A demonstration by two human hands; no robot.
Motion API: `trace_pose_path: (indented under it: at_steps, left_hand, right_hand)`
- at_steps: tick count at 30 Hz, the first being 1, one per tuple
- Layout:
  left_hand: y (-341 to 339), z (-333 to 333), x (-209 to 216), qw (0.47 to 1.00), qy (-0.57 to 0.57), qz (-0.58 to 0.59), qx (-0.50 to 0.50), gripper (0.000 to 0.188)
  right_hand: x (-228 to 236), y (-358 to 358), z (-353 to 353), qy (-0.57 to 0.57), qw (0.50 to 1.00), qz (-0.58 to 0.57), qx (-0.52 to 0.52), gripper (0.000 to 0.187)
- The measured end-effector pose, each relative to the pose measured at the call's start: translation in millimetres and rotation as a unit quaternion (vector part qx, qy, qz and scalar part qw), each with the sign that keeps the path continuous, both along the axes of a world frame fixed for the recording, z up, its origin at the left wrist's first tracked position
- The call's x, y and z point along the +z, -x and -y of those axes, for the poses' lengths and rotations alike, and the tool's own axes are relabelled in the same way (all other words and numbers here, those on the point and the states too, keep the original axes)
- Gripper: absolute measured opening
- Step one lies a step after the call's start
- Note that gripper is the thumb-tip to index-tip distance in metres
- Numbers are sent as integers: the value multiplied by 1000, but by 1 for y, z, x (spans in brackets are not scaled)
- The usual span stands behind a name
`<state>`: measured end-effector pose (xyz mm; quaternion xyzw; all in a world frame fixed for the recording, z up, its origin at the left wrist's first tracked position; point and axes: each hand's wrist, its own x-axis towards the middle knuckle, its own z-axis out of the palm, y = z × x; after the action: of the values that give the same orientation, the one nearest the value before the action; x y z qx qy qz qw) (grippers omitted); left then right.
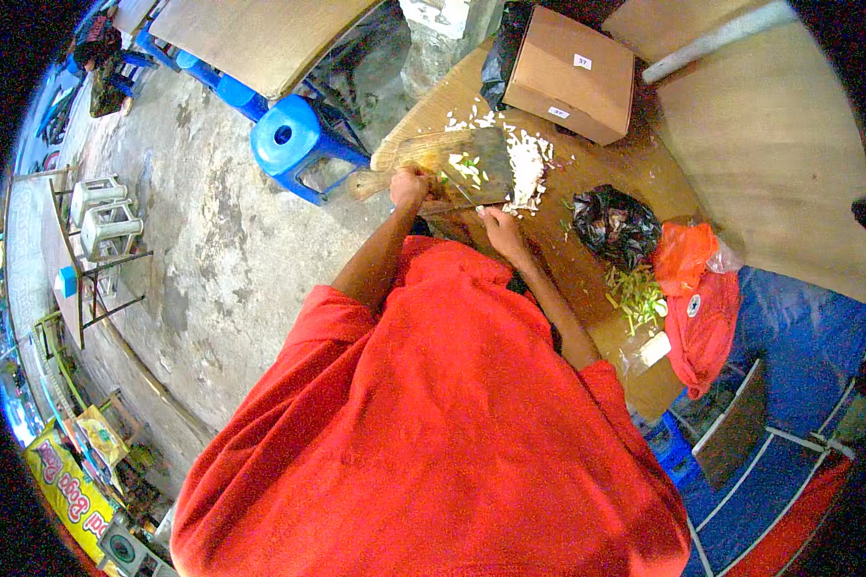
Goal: The person peels a potato with a knife, then slices it into thin pieces on a wooden cutting board. The person also handles a plastic bag and places the sliced pieces on the board.
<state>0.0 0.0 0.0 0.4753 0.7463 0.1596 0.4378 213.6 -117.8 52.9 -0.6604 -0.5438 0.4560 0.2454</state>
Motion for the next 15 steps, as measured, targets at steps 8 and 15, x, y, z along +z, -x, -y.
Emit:
trace_pose_path:
  at_steps: [8, 15]
  left_hand:
    - [-6, 9, 16, 1000, 18, -7, -5, 27]
    - [-3, 9, 23, 1000, 16, -9, -14, 29]
  right_hand:
    - [-6, -7, 8, -41, 999, -1, -1, 31]
    - [-2, -5, 7, -37, 999, -27, 7, 31]
